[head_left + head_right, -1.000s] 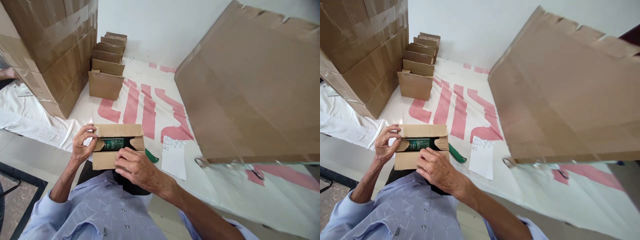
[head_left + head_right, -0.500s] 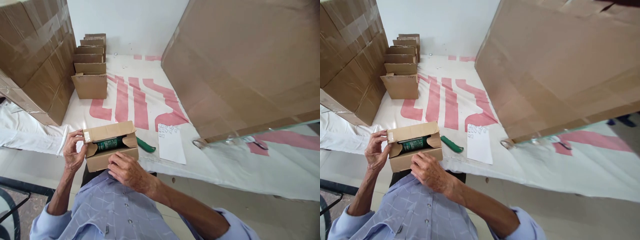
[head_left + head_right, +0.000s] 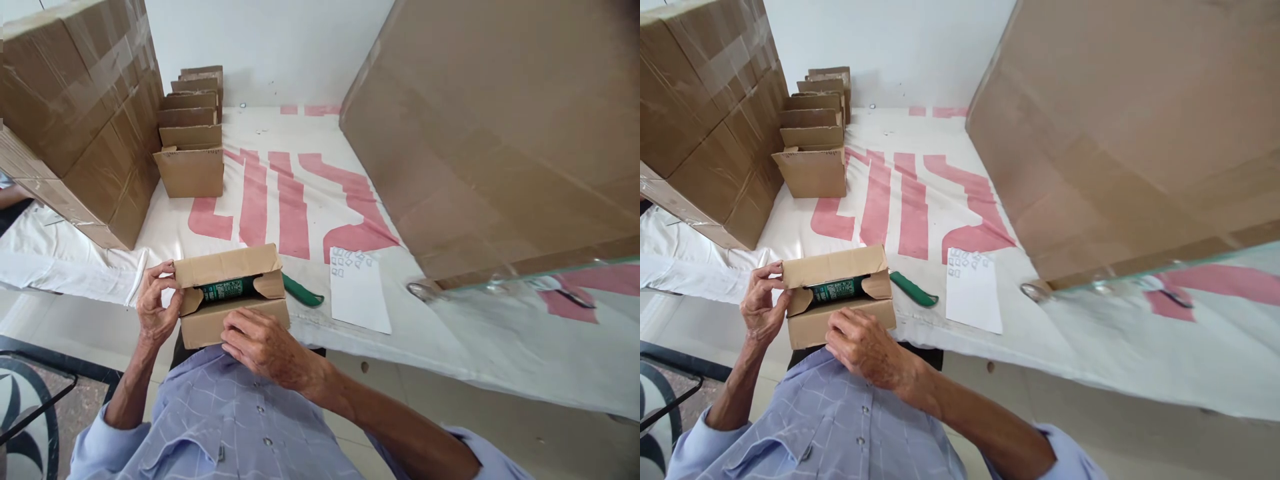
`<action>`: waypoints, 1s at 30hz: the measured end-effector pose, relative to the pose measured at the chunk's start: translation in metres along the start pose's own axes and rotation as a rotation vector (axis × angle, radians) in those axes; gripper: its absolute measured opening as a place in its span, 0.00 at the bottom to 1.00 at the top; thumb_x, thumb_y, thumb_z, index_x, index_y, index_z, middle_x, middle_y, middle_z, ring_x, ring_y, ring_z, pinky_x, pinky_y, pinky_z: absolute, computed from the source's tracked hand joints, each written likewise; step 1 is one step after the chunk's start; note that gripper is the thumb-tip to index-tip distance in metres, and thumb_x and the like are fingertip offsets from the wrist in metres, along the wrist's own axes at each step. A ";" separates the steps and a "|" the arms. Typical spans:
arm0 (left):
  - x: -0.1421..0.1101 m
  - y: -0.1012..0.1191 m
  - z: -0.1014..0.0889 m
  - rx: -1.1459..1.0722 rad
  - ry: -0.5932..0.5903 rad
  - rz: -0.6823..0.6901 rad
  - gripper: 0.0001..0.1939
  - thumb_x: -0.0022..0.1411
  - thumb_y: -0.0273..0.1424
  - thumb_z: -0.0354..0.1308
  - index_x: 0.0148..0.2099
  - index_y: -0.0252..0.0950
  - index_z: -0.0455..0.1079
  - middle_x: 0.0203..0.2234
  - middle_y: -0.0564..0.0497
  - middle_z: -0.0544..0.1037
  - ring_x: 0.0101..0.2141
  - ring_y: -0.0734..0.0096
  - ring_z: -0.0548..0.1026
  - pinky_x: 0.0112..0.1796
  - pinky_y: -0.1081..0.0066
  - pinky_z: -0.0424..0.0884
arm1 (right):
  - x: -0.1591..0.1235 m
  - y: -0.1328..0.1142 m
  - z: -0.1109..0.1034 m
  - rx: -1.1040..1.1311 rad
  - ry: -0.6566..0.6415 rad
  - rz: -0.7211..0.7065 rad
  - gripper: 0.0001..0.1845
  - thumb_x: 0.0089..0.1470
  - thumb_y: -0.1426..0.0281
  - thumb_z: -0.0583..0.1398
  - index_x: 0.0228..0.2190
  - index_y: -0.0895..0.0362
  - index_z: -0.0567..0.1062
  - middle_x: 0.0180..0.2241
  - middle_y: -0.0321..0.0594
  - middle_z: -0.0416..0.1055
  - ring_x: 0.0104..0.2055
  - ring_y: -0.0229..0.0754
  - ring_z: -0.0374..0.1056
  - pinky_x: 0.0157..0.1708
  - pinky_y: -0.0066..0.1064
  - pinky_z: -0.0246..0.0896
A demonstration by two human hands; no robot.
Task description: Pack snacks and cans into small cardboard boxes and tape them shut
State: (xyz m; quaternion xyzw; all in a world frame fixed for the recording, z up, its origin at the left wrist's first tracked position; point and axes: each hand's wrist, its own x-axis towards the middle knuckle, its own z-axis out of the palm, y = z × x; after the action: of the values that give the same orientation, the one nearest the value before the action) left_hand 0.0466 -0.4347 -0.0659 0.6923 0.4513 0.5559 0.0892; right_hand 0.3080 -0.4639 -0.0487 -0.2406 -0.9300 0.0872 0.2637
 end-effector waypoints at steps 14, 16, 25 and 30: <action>0.011 -0.007 0.001 -0.047 0.023 -0.090 0.07 0.67 0.30 0.69 0.43 0.41 0.73 0.50 0.45 0.76 0.55 0.57 0.78 0.57 0.50 0.77 | 0.012 0.020 -0.017 0.024 0.056 0.120 0.03 0.67 0.76 0.63 0.40 0.57 0.78 0.42 0.45 0.76 0.44 0.45 0.71 0.46 0.36 0.72; 0.021 -0.013 -0.001 0.048 -0.041 -0.107 0.07 0.66 0.34 0.70 0.40 0.40 0.75 0.51 0.45 0.75 0.54 0.56 0.77 0.58 0.49 0.76 | 0.017 0.029 -0.023 -0.003 0.061 0.195 0.04 0.65 0.75 0.65 0.42 0.57 0.78 0.45 0.47 0.76 0.48 0.49 0.72 0.49 0.40 0.73; 0.052 -0.022 0.012 0.305 -0.455 -0.158 0.28 0.48 0.45 0.79 0.51 0.42 0.81 0.59 0.42 0.70 0.53 0.47 0.77 0.53 0.51 0.80 | 0.023 0.036 -0.026 -0.061 -0.009 0.193 0.02 0.65 0.75 0.65 0.41 0.59 0.79 0.47 0.50 0.75 0.49 0.50 0.71 0.49 0.41 0.74; 0.059 -0.010 0.014 0.266 -0.401 -0.143 0.21 0.52 0.31 0.70 0.50 0.42 0.77 0.52 0.45 0.71 0.48 0.54 0.78 0.49 0.56 0.81 | 0.024 0.053 -0.029 -0.037 0.001 0.194 0.06 0.69 0.72 0.63 0.45 0.56 0.81 0.48 0.48 0.79 0.52 0.51 0.71 0.53 0.44 0.71</action>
State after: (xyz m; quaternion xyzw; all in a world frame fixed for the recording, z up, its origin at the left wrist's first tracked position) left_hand 0.0516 -0.3813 -0.0369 0.7609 0.5414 0.3354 0.1241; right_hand 0.3271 -0.4049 -0.0294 -0.3343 -0.9037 0.0947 0.2501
